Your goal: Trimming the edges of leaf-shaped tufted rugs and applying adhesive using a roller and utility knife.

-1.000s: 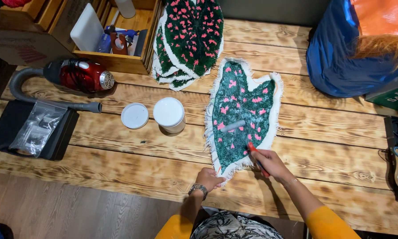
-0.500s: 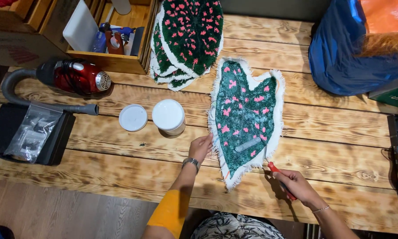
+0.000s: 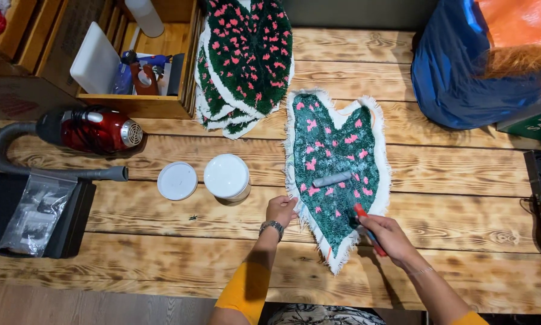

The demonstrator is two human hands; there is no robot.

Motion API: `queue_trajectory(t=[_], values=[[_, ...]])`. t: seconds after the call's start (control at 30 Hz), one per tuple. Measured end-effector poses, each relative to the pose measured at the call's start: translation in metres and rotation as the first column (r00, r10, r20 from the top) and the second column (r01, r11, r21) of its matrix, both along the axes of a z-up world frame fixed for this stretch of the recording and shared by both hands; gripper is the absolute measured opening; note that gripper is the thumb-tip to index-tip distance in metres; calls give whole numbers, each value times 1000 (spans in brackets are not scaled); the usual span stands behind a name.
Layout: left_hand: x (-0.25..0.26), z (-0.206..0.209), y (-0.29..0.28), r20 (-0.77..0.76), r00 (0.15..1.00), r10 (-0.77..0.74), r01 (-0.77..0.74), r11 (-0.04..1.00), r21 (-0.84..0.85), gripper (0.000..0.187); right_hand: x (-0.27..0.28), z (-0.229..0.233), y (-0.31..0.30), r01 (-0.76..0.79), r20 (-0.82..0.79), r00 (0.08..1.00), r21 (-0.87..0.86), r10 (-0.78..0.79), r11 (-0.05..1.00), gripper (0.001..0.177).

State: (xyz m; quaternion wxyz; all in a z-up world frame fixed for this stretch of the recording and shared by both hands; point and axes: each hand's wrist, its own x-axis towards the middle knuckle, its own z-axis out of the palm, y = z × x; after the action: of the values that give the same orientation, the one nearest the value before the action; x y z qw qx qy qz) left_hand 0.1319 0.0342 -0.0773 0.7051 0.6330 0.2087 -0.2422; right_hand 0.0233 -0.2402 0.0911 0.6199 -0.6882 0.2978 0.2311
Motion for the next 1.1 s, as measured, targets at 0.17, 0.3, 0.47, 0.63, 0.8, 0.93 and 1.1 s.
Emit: queue_trajectory(t=[0.17,0.3,0.47,0.63,0.8,0.93,1.1], values=[[3,-2,2,-7,1000,-19,19,1000,11,29,82,2,58,57,68,996,22,-59,998,33],[0,0,5,2,1000,-28,28,1000,-1,28,92,-18,60,70,132,989,13,-71,997,32],[1,9,1,5,999,-35,35,999,-13,29,30,-31,61,50,100,994,-128,-37,991,26],[-3,17,4,16,999,-39,39,999,35,29,77,-25,80,32,168,986,-155,-5,987,30],[-2,17,3,-8,1000,-13,13,1000,22,28,48,-19,92,27,172,985,-130,-5,991,28],[-2,16,3,-1,1000,-7,7,1000,7,28,1,-24,97,74,101,993,-122,-62,990,25],[-4,20,5,31,999,-16,15,999,41,28,80,-28,101,71,171,983,-60,-60,996,39]])
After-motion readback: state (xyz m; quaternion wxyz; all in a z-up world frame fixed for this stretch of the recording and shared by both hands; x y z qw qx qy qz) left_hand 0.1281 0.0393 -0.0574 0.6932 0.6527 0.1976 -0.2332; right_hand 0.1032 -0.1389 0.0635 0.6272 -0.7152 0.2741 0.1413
